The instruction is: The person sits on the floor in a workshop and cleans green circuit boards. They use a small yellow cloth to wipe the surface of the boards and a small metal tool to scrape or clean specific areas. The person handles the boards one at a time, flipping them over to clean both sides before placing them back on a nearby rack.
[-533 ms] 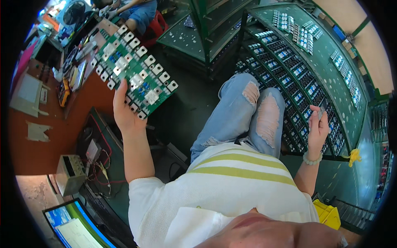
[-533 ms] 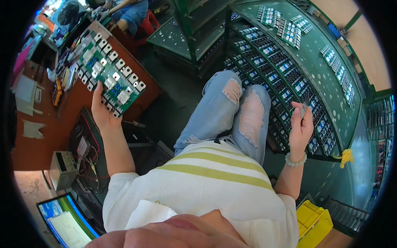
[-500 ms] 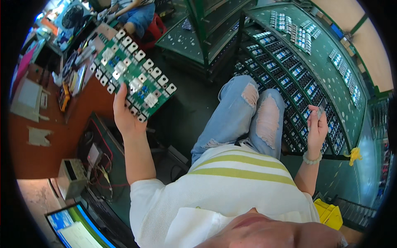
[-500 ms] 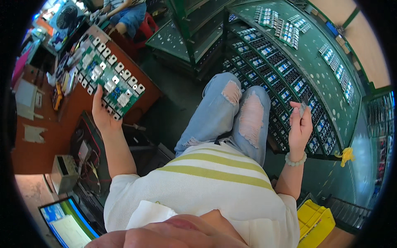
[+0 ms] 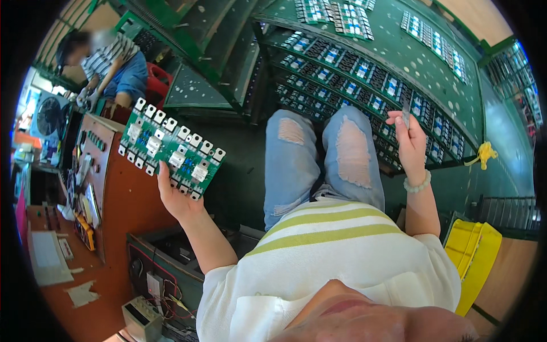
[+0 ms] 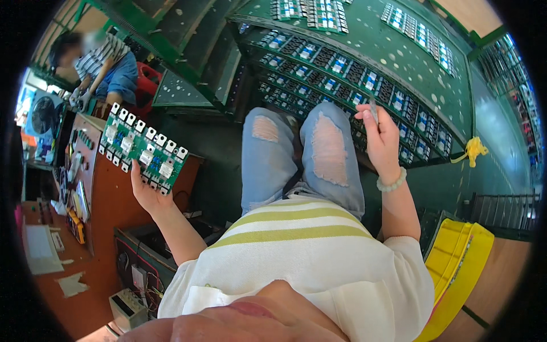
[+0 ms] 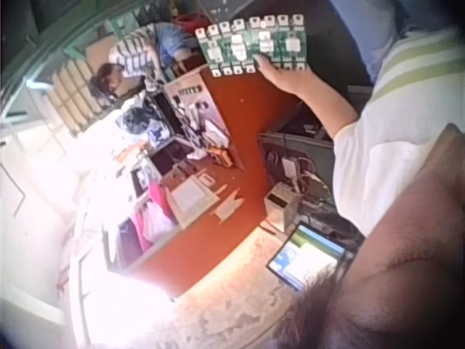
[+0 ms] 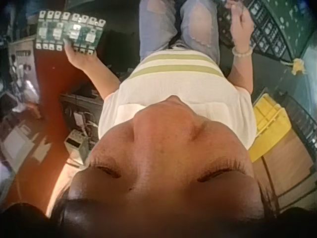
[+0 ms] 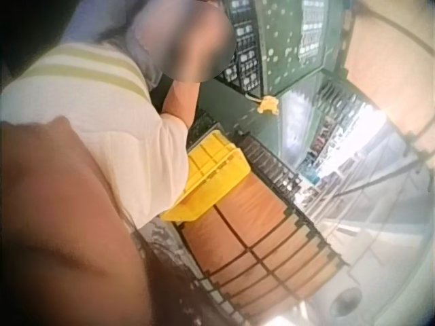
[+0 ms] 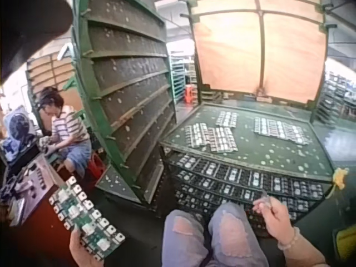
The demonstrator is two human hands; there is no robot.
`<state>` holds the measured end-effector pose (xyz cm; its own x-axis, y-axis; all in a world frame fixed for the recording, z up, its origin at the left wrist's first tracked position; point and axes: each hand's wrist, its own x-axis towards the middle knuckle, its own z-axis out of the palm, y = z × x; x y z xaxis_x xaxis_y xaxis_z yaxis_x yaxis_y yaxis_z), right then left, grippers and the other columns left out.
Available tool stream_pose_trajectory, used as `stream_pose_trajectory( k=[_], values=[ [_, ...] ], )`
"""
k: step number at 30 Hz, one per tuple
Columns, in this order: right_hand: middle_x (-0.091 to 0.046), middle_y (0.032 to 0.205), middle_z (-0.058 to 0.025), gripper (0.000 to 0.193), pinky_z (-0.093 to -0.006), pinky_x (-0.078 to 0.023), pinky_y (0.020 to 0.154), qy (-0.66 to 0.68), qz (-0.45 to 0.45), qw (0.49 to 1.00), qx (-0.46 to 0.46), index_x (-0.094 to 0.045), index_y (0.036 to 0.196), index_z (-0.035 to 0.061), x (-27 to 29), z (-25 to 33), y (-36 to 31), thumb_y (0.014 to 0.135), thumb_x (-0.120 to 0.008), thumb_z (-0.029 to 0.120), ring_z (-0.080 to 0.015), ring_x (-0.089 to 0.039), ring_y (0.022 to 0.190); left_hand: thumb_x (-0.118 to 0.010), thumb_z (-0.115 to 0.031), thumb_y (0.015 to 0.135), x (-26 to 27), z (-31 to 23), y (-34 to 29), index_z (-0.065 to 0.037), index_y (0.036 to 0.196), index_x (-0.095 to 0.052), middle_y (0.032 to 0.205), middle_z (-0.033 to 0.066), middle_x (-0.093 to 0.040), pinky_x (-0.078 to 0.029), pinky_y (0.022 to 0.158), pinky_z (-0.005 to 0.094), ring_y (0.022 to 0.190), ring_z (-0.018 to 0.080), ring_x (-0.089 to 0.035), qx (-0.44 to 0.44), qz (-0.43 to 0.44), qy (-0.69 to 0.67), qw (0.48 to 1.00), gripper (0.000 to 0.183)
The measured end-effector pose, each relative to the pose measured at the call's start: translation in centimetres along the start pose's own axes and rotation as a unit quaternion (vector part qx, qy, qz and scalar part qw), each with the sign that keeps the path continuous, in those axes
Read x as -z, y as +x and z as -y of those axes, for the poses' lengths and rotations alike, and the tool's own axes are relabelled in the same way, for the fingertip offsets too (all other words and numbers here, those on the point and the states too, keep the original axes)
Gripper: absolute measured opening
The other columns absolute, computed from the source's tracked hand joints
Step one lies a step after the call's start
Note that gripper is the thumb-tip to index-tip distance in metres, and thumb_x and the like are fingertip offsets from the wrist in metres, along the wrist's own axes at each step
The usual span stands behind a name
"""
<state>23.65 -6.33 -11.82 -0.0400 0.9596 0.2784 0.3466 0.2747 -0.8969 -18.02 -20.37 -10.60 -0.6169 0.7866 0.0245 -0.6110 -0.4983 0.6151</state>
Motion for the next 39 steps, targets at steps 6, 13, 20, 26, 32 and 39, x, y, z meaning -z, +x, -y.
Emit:
stream_pose_trajectory(
  k=[6,13,20,26,32,39],
  values=[
    [-0.062,0.078,0.0036,0.020,-0.0185,-0.025,0.048,0.078,-0.031,0.994,-0.065,-0.065,0.098,0.0014,0.8,-3.0,0.8,0.096,-0.056,0.019,0.0006,-0.032,0.054,-0.049,-0.017,0.096,0.8,1.1,1.8,-0.002,0.125,-0.050,0.120,0.0127,-0.060,-0.053,0.087,0.0458,0.105,0.0270,-0.061,0.025,-0.023,0.000,0.999,0.033],
    [-0.057,0.071,0.0030,0.019,-0.0187,-0.033,0.054,0.046,-0.024,0.998,-0.019,-0.063,0.087,0.0012,-0.9,-3.6,2.1,0.094,-0.058,0.018,-0.0016,-0.040,0.058,-0.049,-0.020,0.096,0.5,3.1,3.4,-0.002,0.126,-0.049,0.120,0.0125,-0.059,-0.052,0.088,0.0449,0.105,0.0267,-0.061,0.037,-0.070,0.018,0.997,0.035],
    [-0.054,0.070,0.0030,0.026,-0.0181,-0.034,0.055,0.269,0.076,0.954,-0.110,-0.065,0.093,-0.0009,-3.6,-2.9,2.4,0.097,-0.053,0.022,-0.0027,-0.042,0.059,-0.051,-0.022,0.095,-1.3,8.2,3.3,-0.001,0.126,-0.048,0.119,0.0129,-0.059,-0.050,0.090,0.0422,0.106,0.0246,-0.060,0.102,-0.027,0.072,0.992,0.037],
    [-0.055,0.072,0.0019,0.033,-0.0193,-0.033,0.051,0.315,0.234,0.912,-0.122,-0.063,0.110,-0.0026,-5.9,0.9,1.7,0.099,-0.048,0.024,-0.0033,-0.040,0.057,-0.052,-0.018,0.097,-8.2,15.1,0.6,-0.001,0.122,-0.051,0.115,0.0101,-0.062,-0.053,0.085,0.0350,0.100,0.0200,-0.063,0.257,0.118,0.076,0.956,0.031],
    [-0.053,0.067,0.0033,0.014,-0.0187,-0.029,0.045,0.337,0.110,0.918,-0.179,-0.064,0.094,0.0037,-2.8,-1.1,0.0,0.092,-0.062,0.018,-0.0021,-0.036,0.049,-0.050,-0.024,0.098,-14.3,20.0,0.1,-0.002,0.120,-0.052,0.113,0.0072,-0.062,-0.051,0.085,0.0323,0.100,0.0166,-0.062,0.384,0.263,0.087,0.881,0.031],
    [-0.049,0.062,0.0029,0.023,-0.0212,-0.028,0.038,0.237,-0.083,0.951,-0.180,-0.058,0.076,0.0049,8.3,-1.5,5.5,0.088,-0.066,0.022,-0.0047,-0.038,0.044,-0.049,-0.037,0.098,-13.1,23.8,0.7,-0.004,0.139,-0.040,0.136,0.0090,-0.048,-0.038,0.101,0.0384,0.127,0.0222,-0.043,0.335,0.400,0.276,0.807,0.053]
  ],
)
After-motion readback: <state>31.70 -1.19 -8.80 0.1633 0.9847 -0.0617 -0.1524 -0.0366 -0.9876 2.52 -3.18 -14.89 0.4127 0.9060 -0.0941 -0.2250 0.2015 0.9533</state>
